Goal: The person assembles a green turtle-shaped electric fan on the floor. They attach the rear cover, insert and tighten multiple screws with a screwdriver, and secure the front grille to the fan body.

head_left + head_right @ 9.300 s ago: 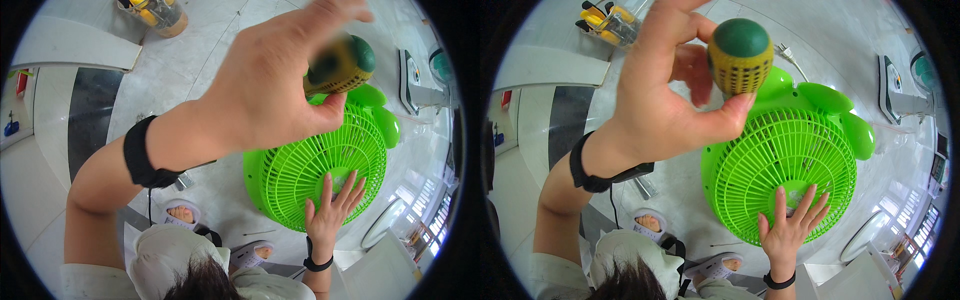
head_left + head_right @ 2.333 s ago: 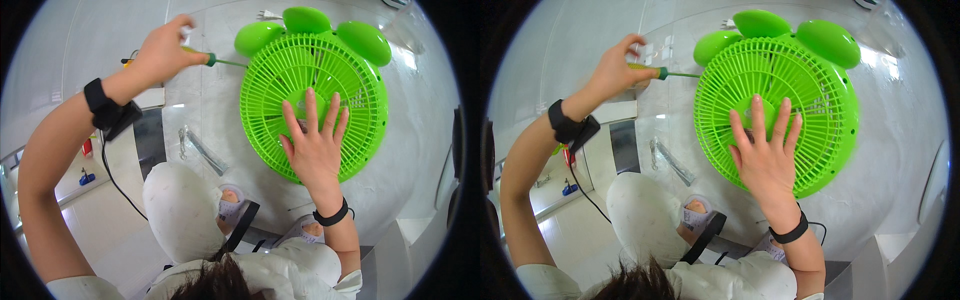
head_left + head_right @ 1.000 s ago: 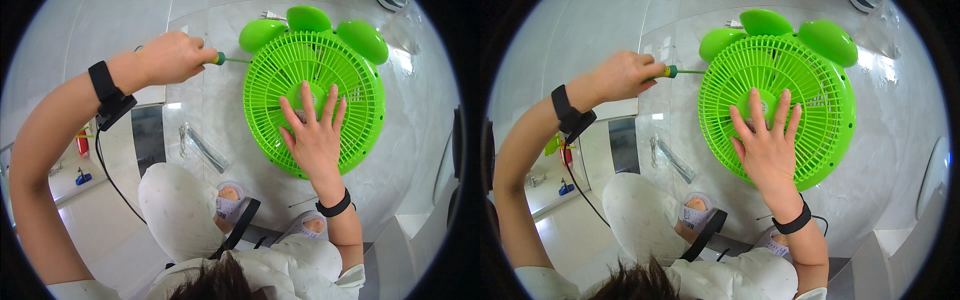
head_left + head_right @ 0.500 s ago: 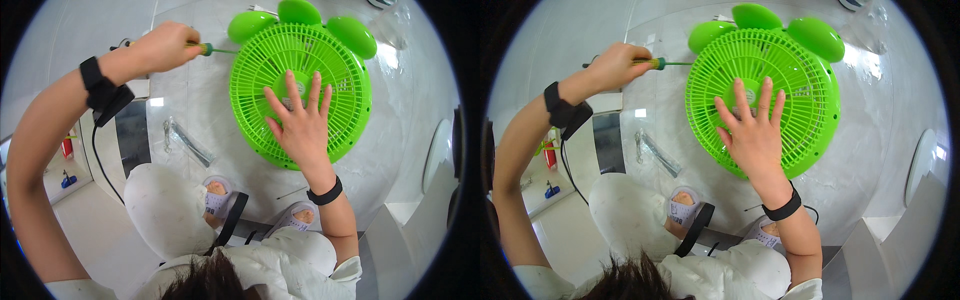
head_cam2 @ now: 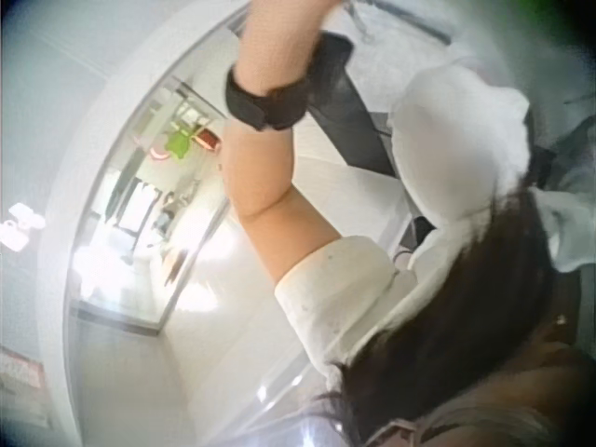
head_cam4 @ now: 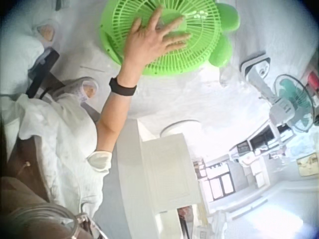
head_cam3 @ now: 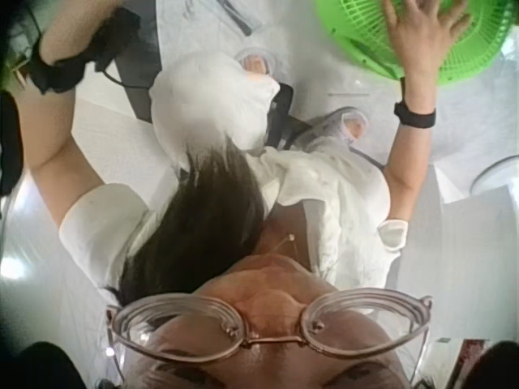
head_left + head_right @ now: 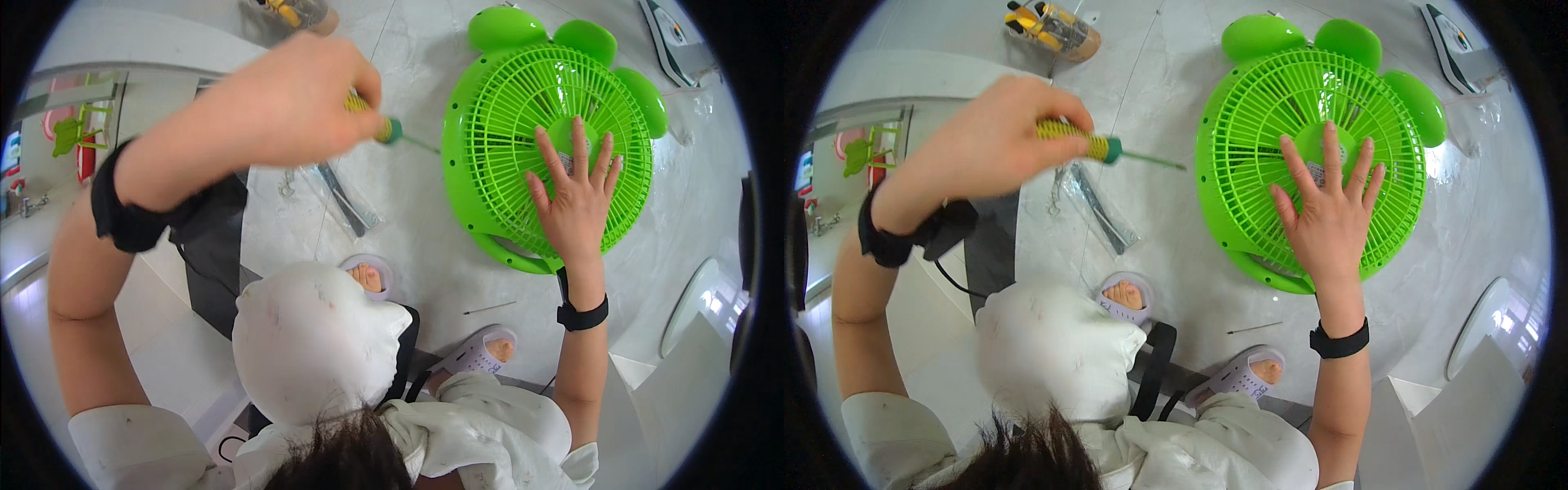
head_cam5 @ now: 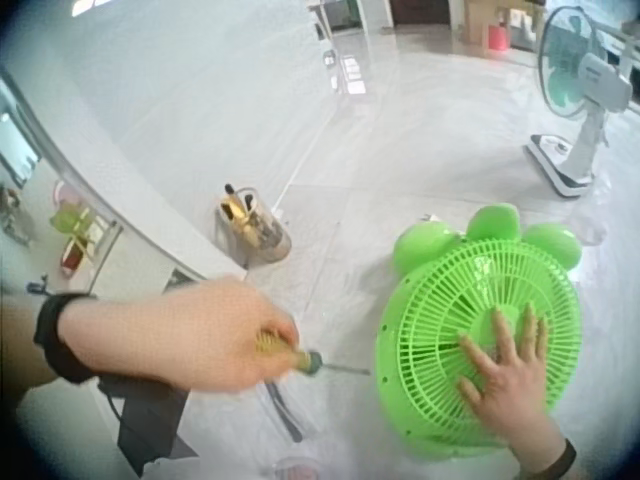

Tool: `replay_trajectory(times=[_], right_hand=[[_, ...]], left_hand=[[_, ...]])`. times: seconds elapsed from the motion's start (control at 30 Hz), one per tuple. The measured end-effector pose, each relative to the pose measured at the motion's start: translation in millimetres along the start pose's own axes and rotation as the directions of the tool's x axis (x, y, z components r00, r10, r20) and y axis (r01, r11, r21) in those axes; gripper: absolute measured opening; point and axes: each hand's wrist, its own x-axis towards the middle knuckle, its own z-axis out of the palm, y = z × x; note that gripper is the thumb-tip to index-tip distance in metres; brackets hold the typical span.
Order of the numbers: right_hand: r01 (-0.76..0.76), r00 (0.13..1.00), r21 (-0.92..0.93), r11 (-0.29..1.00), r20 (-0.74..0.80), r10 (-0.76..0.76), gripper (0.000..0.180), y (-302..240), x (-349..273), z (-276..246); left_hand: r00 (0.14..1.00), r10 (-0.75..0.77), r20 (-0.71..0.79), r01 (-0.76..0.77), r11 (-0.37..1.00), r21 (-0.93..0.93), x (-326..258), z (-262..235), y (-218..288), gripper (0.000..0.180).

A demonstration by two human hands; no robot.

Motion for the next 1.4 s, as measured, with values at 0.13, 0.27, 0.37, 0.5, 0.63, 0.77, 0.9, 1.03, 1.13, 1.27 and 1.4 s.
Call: replay_trajectory(times=[0.13, 0.27, 0.37, 0.5, 0.63, 0.77, 0.9, 1.03, 1.13, 1.27, 1.4], right_hand=[[-0.006, 1.0, -0.054, 0.999, 0.014, 0.007, 0.048, -4.1, 1.0, 2.0], [0.002, 1.0, -0.059, 0.998, 0.016, -0.001, 0.048, -4.7, 0.3, 4.9], [-0.006, 1.0, -0.062, 0.998, 0.013, 0.007, 0.048, -4.6, -0.9, 6.1], [-0.012, 1.0, -0.059, 0.998, 0.007, 0.012, 0.048, -4.9, -0.1, 7.0], [-0.012, 1.0, -0.043, 0.999, -0.01, 0.012, 0.048, -5.3, 0.5, 7.4], [-0.024, 1.0, -0.034, 0.999, 0.01, 0.025, 0.047, -4.8, 0.3, 7.7], [-0.021, 1.0, -0.037, 0.999, 0.011, 0.021, 0.047, -4.2, 0.1, 7.4], [-0.02, 1.0, -0.057, 0.998, 0.005, 0.02, 0.048, -5.2, 0.8, 7.1], [-0.025, 1.0, -0.062, 0.998, -0.002, 0.025, 0.047, -6.7, 1.6, 7.3], [-0.04, 0.999, -0.058, 0.998, 0.005, 0.04, 0.047, -7.4, 3.0, 7.9], [-0.047, 0.999, -0.058, 0.997, 0.012, 0.048, 0.047, -7.2, 3.7, 8.0]], left_hand=[[0.997, -0.059, 0.046, 0.064, 0.992, -0.107, -7.8, 39.3, -11.1, 0.021], [0.999, -0.046, 0.021, 0.048, 0.992, -0.115, -2.6, 49.4, -17.2, 0.021], [0.999, -0.049, 0.003, 0.049, 0.995, -0.086, 1.5, 49.3, -17.6, 0.022], [0.996, -0.085, 0.014, 0.086, 0.994, -0.073, 5.7, 47.3, -16.4, 0.023], [0.994, -0.104, 0.039, 0.107, 0.991, -0.075, 6.5, 48.1, -14.6, 0.022], [0.991, -0.114, 0.069, 0.117, 0.992, -0.049, 6.6, 50.8, -13.0, 0.022], [0.997, -0.069, 0.033, 0.07, 0.996, -0.054, 3.8, 50.2, -12.6, 0.021], [0.999, -0.041, 0.017, 0.042, 0.998, -0.056, 3.1, 50.9, -12.7, 0.02], [0.999, -0.041, 0.027, 0.041, 0.999, 0.007, 7.9, 54.8, -11.9, 0.019], [0.997, -0.077, 0.031, 0.077, 0.997, -0.007, 9.9, 54.4, -12.9, 0.018], [0.998, 0.01, -0.063, -0.014, 0.998, -0.064, 5.2, 49.1, -13.9, 0.016]])
